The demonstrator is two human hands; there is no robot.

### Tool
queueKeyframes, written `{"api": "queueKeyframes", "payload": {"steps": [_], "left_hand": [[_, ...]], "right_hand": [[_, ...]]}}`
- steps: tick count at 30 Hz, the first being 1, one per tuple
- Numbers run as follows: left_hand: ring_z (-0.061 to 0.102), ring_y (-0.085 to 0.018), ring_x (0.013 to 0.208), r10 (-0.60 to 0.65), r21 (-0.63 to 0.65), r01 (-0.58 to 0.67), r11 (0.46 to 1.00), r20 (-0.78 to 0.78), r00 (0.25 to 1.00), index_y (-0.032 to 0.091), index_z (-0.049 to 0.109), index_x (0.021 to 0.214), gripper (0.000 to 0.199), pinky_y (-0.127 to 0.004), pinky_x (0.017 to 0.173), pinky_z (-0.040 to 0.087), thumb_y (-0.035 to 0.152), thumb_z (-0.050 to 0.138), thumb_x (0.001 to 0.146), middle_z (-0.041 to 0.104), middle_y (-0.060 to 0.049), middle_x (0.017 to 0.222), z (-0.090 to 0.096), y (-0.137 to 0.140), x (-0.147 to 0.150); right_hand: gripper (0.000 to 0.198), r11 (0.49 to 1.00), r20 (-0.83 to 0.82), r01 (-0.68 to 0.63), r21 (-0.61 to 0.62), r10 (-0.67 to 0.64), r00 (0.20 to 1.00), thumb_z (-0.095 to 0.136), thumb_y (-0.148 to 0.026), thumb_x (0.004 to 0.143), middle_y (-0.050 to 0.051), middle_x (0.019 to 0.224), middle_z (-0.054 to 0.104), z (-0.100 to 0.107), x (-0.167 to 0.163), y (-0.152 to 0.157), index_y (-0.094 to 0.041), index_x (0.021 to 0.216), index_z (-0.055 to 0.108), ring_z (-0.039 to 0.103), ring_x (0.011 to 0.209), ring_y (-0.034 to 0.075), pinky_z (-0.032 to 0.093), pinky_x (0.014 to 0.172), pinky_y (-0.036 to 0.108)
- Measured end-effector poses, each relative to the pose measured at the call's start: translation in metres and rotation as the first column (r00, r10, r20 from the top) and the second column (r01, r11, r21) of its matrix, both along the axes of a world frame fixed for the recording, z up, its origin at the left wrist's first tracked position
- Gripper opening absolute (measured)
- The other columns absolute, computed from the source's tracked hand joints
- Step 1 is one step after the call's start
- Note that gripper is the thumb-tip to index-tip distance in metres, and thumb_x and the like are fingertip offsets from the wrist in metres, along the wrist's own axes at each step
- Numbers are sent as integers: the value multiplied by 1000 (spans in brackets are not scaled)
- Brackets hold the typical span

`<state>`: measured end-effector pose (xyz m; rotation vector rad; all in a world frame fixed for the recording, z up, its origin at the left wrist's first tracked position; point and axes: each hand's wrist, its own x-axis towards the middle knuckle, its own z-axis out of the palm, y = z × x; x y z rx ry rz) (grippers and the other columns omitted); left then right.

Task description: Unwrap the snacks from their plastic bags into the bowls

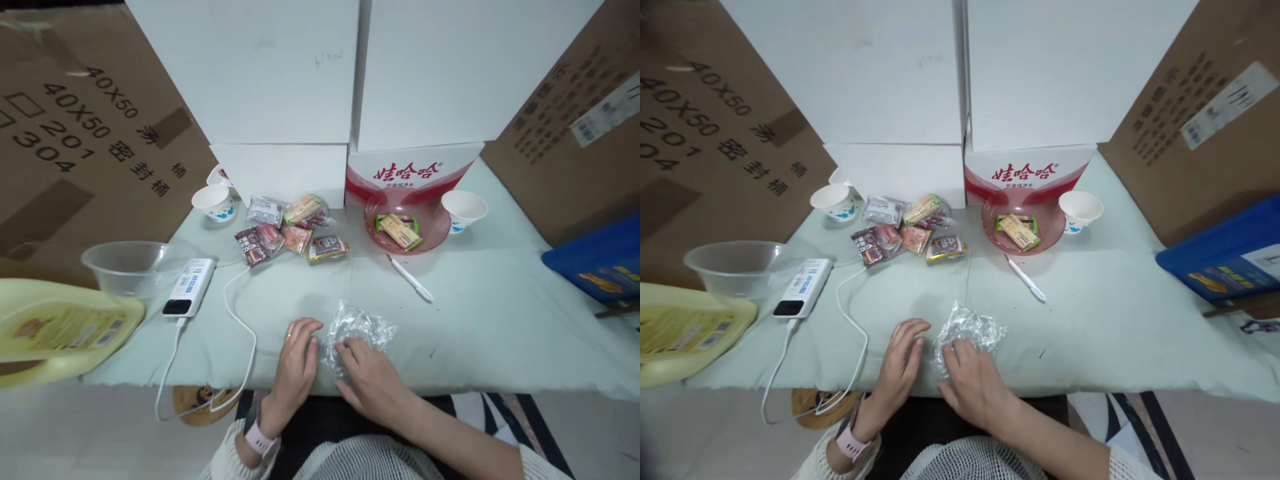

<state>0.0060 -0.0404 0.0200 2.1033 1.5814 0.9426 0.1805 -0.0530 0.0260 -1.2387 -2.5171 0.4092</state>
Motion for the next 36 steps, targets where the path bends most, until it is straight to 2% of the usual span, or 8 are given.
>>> {"api": "queueKeyframes", "payload": {"steps": [9, 14, 18, 21, 27, 31, 33, 36], "left_hand": [[44, -27, 121, -366, -78, 358, 930, -257, 894, 18, 57, 109, 31, -52, 101, 39, 6, 47, 82, 55, -10, 122, -18, 1, 13], [48, -25, 116, -191, -40, 187, 982, -163, 968, 18, 57, 106, 28, -43, 96, 44, 7, 46, 83, 53, -11, 119, -20, 3, 9], [54, -26, 98, 23, -130, -52, 990, -219, 975, 16, 59, 100, 18, -43, 86, 48, 21, 54, 83, 56, -10, 99, -11, 14, 12], [49, -30, 108, 40, -201, -85, 976, -217, 975, 16, 54, 111, 39, -48, 92, 43, 30, 64, 76, 54, -11, 110, -11, 24, 23], [41, -30, 124, 30, -403, 40, 914, 166, 986, 14, 46, 127, 68, -46, 104, 31, 21, 70, 65, 50, -14, 128, -12, 32, 31], [64, -23, 87, 21, -610, 354, 709, 520, 854, 14, 67, 93, 29, -36, 83, 48, 36, 57, 78, 70, -9, 89, 0, 30, 27], [65, -21, 77, 118, -610, 343, 714, 588, 800, 13, 69, 85, 31, -33, 77, 49, 40, 54, 79, 71, -8, 78, 7, 29, 29], [64, -20, 80, 156, -577, 309, 756, 618, 770, 14, 70, 87, 31, -30, 79, 47, 40, 56, 79, 71, -7, 83, 13, 28, 35]], "right_hand": [[22, 999, -123, -3, 35, 7, 992, 43, -10, 83, 13, 97, 60, -16, 45, -3, -15, 100, 56, 56, 88, 22, 51, 73, 36], [22, 997, -131, -8, 73, 18, 991, 44, -11, 84, 14, 103, 58, -28, 65, -3, -16, 101, 57, 55, 95, 23, 51, 78, 38], [26, 970, -181, 228, 82, -211, 961, 48, -20, 86, 15, 107, 56, -31, 72, 21, -16, 110, 54, 52, 101, 27, 48, 85, 44], [23, 946, -168, 325, -15, -323, 931, 56, -27, 82, 17, 113, 53, -32, 68, 43, -16, 102, 57, 49, 108, 31, 45, 89, 50], [10, 952, -446, 0, -305, -142, 884, 46, -19, 86, 11, 120, 53, -11, 61, 50, -21, 83, 55, 50, 115, 22, 42, 95, 42], [29, 856, -673, -71, -511, -348, 652, 61, -37, 80, 10, 118, 55, 2, 72, 52, -24, 105, 55, 57, 104, 20, 44, 91, 38], [55, 740, -699, -181, -648, -484, 527, 67, -51, 70, 11, 117, 57, 0, 75, 53, -24, 115, 51, 60, 97, 21, 48, 83, 37], [56, 538, -605, -304, -786, -568, 558, 71, -55, 63, 7, 92, 65, -8, 73, 53, -19, 105, 59, 62, 78, 18, 49, 69, 31]]}}
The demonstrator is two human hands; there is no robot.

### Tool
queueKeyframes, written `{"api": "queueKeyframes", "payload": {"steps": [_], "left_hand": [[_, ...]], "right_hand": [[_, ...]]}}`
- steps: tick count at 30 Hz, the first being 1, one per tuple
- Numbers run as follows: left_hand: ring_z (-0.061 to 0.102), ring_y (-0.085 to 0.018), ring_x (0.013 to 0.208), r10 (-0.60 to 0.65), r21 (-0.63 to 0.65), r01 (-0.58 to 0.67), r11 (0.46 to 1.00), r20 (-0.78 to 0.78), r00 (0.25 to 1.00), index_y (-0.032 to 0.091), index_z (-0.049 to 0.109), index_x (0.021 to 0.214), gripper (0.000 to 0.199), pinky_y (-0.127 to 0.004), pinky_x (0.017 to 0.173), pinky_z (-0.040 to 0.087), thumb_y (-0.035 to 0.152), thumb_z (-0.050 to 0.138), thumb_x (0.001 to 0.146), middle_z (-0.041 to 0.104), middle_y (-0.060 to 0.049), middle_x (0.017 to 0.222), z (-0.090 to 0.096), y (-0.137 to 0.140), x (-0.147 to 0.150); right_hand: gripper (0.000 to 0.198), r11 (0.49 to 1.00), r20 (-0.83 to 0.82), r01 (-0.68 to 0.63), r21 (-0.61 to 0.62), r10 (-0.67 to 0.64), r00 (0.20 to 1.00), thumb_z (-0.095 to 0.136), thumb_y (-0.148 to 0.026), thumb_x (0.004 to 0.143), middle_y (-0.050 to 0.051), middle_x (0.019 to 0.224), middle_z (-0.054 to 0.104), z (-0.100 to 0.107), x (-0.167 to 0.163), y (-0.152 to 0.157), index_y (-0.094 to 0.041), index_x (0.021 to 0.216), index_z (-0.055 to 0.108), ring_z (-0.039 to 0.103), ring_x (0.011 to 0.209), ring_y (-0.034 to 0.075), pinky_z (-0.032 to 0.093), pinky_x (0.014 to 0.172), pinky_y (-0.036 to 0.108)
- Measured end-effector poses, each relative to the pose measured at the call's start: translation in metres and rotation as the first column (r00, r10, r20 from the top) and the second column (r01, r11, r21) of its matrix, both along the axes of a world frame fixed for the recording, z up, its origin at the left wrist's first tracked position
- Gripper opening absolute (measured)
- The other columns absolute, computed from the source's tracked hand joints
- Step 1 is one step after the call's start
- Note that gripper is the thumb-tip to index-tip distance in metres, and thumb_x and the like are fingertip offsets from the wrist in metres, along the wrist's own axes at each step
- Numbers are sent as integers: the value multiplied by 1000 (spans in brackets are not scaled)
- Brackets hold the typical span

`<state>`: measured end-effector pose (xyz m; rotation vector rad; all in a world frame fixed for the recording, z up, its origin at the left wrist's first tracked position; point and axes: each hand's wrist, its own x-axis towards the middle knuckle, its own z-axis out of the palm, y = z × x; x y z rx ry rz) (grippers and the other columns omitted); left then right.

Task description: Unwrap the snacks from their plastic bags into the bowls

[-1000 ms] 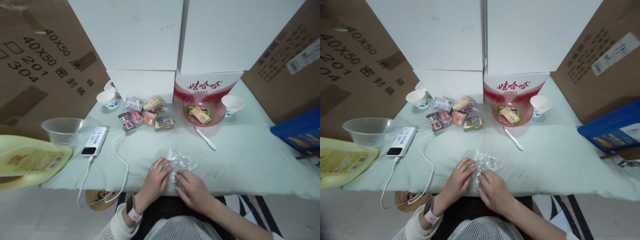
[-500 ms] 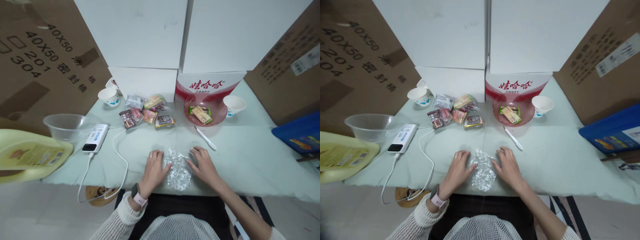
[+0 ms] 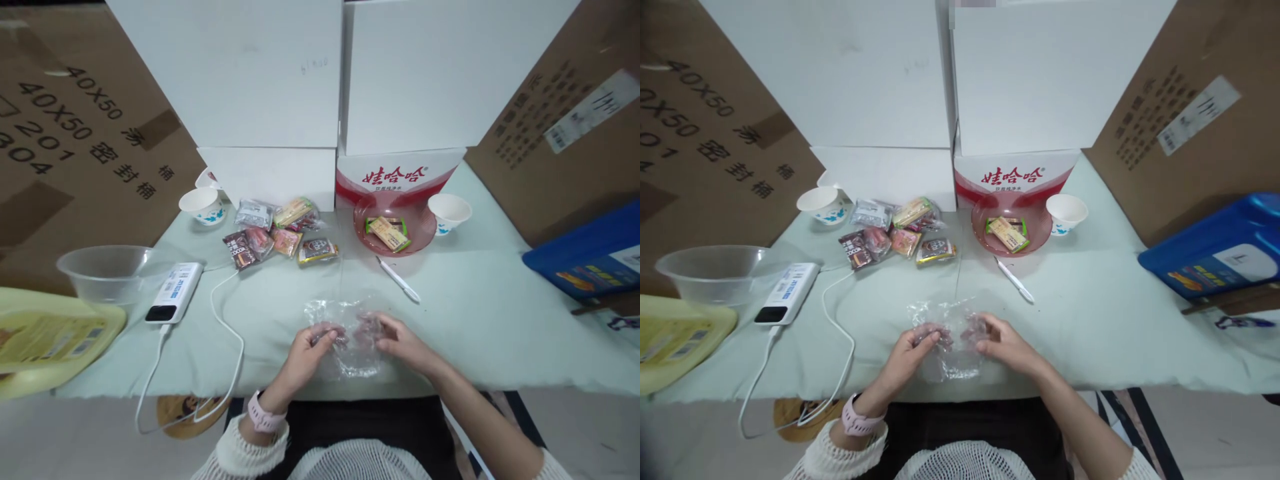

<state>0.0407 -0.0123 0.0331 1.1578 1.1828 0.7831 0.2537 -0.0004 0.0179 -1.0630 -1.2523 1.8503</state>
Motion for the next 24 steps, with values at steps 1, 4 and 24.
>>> {"api": "queueKeyframes", "payload": {"steps": [1, 4, 24], "left_hand": [[63, -20, 82, -30, 1, 30, 1000, -1, 1000, 15, 70, 89, 31, -30, 80, 47, 40, 56, 79, 71, -7, 85, 1, 0, 1], [61, -20, 83, -140, -56, 138, 989, -16, 990, 16, 68, 102, 34, -31, 79, 46, 39, 54, 81, 70, -5, 87, 2, 1, 1], [57, -21, 100, -119, -3, 120, 993, 69, 990, 17, 41, 134, 65, -34, 92, 40, 34, 63, 75, 63, -9, 105, 21, -9, -1]], "right_hand": [[50, 999, 32, -14, -44, 15, 999, 71, -53, 64, 4, 80, 65, -2, -1, -1, -17, 98, 62, 61, 69, 15, 48, 63, 28], [39, 992, 82, 73, -108, -64, 995, 71, -49, 65, -4, 55, 53, -5, -4, -3, -16, 83, 63, 47, 47, 8, 38, 47, 22], [34, 987, 96, 133, 88, -141, 985, 65, -38, 72, 4, 97, 59, 3, -2, -8, -22, 101, 58, 55, 79, 16, 45, 68, 27]]}}
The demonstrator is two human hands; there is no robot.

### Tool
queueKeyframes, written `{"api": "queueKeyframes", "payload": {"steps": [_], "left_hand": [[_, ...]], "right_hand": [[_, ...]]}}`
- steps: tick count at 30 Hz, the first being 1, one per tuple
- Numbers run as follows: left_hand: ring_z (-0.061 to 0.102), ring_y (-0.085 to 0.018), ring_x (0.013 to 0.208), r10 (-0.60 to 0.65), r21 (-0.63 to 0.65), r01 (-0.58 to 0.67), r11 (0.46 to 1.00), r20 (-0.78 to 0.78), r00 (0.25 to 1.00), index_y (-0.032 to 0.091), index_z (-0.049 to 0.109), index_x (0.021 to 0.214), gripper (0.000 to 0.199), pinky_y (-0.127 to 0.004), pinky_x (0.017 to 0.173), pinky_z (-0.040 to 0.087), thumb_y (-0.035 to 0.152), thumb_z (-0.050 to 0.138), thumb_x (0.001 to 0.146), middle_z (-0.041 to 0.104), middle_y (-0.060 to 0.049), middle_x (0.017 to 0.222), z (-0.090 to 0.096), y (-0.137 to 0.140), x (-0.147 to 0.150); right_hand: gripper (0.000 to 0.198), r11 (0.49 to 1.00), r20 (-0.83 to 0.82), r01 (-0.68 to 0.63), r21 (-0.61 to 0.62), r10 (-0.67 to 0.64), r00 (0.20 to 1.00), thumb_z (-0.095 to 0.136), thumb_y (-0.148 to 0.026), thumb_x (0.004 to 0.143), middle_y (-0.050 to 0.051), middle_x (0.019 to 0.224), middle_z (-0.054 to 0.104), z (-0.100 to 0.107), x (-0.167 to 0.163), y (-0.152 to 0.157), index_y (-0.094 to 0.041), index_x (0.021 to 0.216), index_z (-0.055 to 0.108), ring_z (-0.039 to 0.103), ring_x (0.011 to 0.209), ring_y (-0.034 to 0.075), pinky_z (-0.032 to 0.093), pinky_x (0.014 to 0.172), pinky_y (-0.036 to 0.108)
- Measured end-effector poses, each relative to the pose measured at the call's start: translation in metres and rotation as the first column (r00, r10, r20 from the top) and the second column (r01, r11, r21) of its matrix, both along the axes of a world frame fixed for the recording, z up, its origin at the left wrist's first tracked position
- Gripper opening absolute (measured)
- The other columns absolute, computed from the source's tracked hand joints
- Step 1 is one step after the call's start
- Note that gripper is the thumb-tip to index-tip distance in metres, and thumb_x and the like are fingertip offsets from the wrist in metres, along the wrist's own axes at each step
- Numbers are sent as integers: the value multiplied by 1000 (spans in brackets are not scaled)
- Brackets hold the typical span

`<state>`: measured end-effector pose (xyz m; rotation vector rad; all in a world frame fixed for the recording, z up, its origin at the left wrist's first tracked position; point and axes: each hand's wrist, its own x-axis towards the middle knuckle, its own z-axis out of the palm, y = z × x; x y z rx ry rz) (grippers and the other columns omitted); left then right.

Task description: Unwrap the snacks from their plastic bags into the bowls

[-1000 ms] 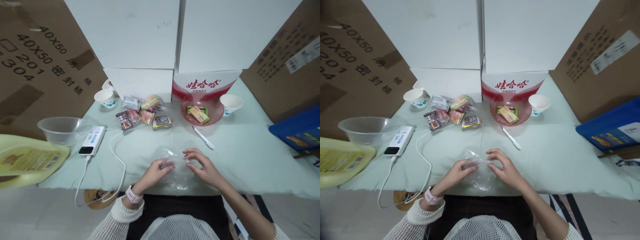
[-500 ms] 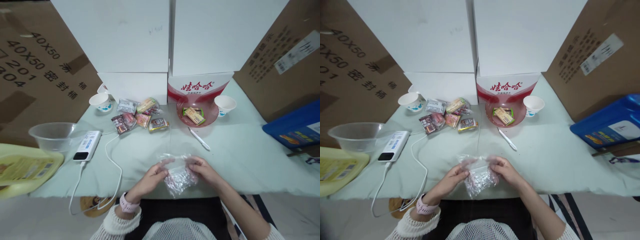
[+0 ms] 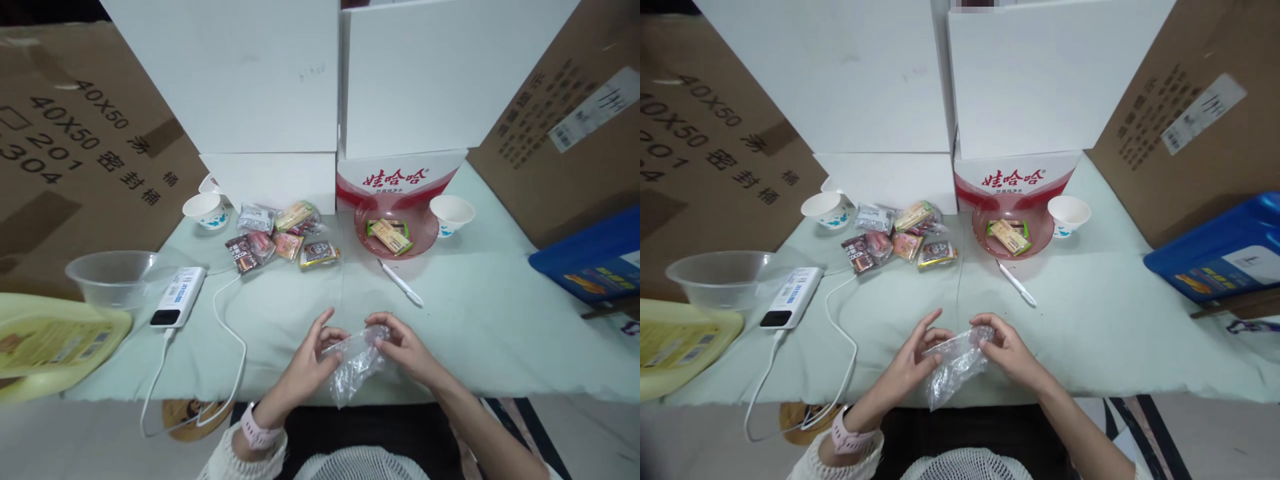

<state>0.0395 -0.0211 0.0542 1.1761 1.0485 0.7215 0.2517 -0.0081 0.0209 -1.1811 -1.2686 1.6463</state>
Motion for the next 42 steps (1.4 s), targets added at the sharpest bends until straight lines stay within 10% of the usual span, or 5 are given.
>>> {"api": "queueKeyframes", "payload": {"steps": [10, 18, 26, 36, 42], "left_hand": [[56, -25, 108, 456, 40, -455, 890, -30, 889, 17, 71, 89, 30, -35, 97, 40, 37, 65, 68, 67, -9, 107, -17, -2, 21], [63, -24, 93, 276, -166, -244, 956, 213, 937, 15, 67, 96, 32, -35, 85, 48, 36, 65, 71, 70, -10, 100, -17, -7, 38], [55, -22, 102, 407, 359, -329, 874, -168, 898, 21, 59, 108, 41, -34, 86, 45, 28, 66, 69, 58, -9, 111, -11, -1, 36], [58, -15, 65, 414, -287, -373, 882, 97, 905, 14, 63, 80, 41, -26, 62, 45, 49, 72, 61, 63, -2, 69, -16, 11, 39], [63, -21, 87, 510, -290, -473, 832, 64, 858, 15, 66, 84, 37, -29, 74, 48, 42, 74, 60, 67, -8, 91, -21, 12, 24]], "right_hand": [[26, 720, 346, 58, 692, -401, 848, 55, -25, 82, 11, 105, 61, 4, -18, -10, -25, 107, 60, 55, 102, 26, 43, 92, 47], [35, 992, 79, -12, 127, 2, 997, 58, -34, 82, 7, 118, 62, 6, -28, -17, -22, 115, 57, 56, 109, 22, 43, 95, 37], [21, 993, 73, 68, 92, -75, 994, 57, -35, 80, 2, 88, 64, 9, -20, -9, -20, 95, 60, 58, 84, 19, 45, 78, 30], [17, 993, 71, 38, 114, -46, 996, 60, -36, 75, -3, 66, 50, 1, -7, -3, -20, 75, 52, 47, 60, 11, 39, 55, 23], [9, 591, 416, 366, 719, -788, 454, 47, -28, 75, 1, 73, 51, 29, 79, 92, -21, 81, 47, 47, 61, 14, 42, 59, 27]]}}
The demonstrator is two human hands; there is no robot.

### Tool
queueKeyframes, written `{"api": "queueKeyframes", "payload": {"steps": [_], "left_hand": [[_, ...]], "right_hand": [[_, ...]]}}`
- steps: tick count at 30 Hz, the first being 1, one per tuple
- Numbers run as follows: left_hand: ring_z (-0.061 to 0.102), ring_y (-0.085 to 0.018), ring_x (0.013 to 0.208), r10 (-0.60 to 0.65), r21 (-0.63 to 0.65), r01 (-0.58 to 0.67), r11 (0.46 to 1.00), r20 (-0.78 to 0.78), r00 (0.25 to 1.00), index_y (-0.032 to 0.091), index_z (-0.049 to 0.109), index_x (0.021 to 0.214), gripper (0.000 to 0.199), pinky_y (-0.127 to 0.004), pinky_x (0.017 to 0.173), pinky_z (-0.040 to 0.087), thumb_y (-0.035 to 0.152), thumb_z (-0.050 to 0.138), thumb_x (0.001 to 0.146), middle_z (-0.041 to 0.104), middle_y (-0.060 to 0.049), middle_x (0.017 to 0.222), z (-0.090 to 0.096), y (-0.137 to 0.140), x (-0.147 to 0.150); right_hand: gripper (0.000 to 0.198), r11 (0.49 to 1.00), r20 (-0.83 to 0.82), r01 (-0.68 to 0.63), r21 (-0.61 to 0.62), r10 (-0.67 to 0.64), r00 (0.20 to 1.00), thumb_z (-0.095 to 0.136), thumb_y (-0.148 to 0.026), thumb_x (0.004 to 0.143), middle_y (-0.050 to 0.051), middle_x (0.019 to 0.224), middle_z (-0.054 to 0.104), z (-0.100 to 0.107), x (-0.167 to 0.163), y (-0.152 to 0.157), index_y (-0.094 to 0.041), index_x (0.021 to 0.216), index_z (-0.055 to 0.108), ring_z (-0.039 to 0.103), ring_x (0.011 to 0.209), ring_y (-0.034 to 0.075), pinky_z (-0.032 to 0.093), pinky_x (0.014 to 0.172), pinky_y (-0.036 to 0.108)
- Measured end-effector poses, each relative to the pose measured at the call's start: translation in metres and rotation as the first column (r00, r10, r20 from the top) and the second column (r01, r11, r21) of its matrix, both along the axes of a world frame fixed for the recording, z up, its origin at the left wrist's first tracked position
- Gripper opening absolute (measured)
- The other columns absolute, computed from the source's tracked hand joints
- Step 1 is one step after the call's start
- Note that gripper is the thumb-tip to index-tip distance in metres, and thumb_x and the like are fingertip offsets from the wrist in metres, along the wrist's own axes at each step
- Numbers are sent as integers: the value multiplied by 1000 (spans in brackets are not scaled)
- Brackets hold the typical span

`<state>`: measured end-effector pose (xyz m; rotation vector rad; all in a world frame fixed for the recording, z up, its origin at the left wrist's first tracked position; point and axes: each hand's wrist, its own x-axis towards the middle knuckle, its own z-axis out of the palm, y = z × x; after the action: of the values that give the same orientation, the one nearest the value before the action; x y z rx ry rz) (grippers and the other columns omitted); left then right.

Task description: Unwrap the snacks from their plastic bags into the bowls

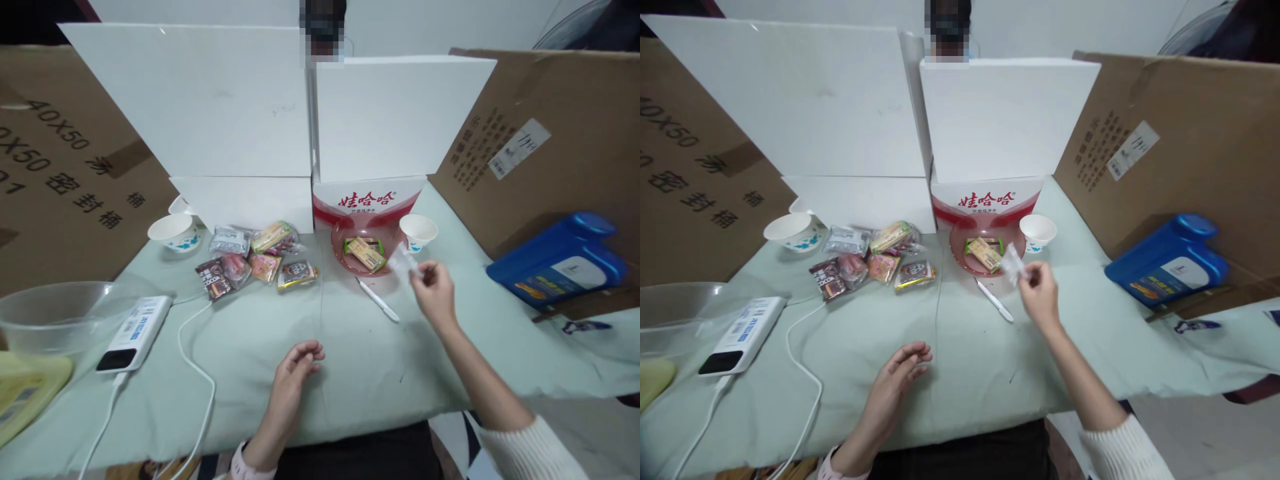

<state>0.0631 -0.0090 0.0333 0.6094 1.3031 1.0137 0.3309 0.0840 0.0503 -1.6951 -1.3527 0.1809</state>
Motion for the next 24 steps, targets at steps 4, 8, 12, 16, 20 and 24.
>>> {"api": "queueKeyframes", "payload": {"steps": [4, 8, 12, 16, 20, 24], "left_hand": [[64, -19, 76, -45, -1, 45, 999, -37, 998, 16, 66, 75, 31, -30, 71, 48, 40, 75, 58, 68, -6, 78, -6, 0, -6], [63, -20, 74, -84, 55, 89, 994, -98, 992, 16, 66, 75, 29, -31, 72, 48, 42, 71, 62, 68, -5, 76, -7, 1, -7], [63, -21, 83, -175, 213, 257, 943, -340, 924, 18, 66, 80, 19, -33, 79, 49, 34, 58, 75, 67, -6, 81, -4, 13, -16], [52, -23, 114, -83, 356, 507, 785, -750, 656, 20, 62, 101, 26, -41, 100, 38, 20, 48, 79, 59, -10, 117, -1, 49, -29], [30, -28, 133, 61, 278, 649, 708, -940, 336, 14, 50, 121, 45, -47, 108, 26, 11, 50, 77, 42, -14, 138, -1, 105, -30], [39, -29, 125, 29, 231, 617, 753, -947, 319, 13, 52, 117, 46, -49, 104, 28, -2, 42, 75, 52, -17, 125, -4, 148, -20]], "right_hand": [[20, 987, 128, 159, 37, -163, 978, 42, -17, 71, 8, 90, 51, 16, 53, 79, -18, 88, 51, 49, 76, 19, 42, 72, 34], [24, 988, 253, 140, -58, -121, 960, 46, -15, 66, 11, 93, 53, 10, 67, 115, -16, 85, 61, 50, 86, 25, 39, 80, 41], [26, 992, 325, 89, -86, -57, 944, 47, -18, 71, 15, 100, 54, -4, 48, 97, -14, 90, 65, 48, 100, 31, 36, 87, 47], [24, 951, 338, -301, -67, 306, 890, 42, -21, 81, 12, 95, 59, -18, 14, 41, -17, 94, 62, 54, 96, 25, 42, 85, 39], [22, 818, 297, -506, -275, 572, 764, 42, -27, 87, 8, 91, 62, -40, -10, -9, -20, 96, 60, 58, 86, 22, 47, 77, 35], [28, 869, 374, -349, -350, 471, 799, 47, -33, 84, 13, 99, 60, -62, -12, -17, -17, 103, 58, 55, 95, 29, 46, 80, 41]]}}
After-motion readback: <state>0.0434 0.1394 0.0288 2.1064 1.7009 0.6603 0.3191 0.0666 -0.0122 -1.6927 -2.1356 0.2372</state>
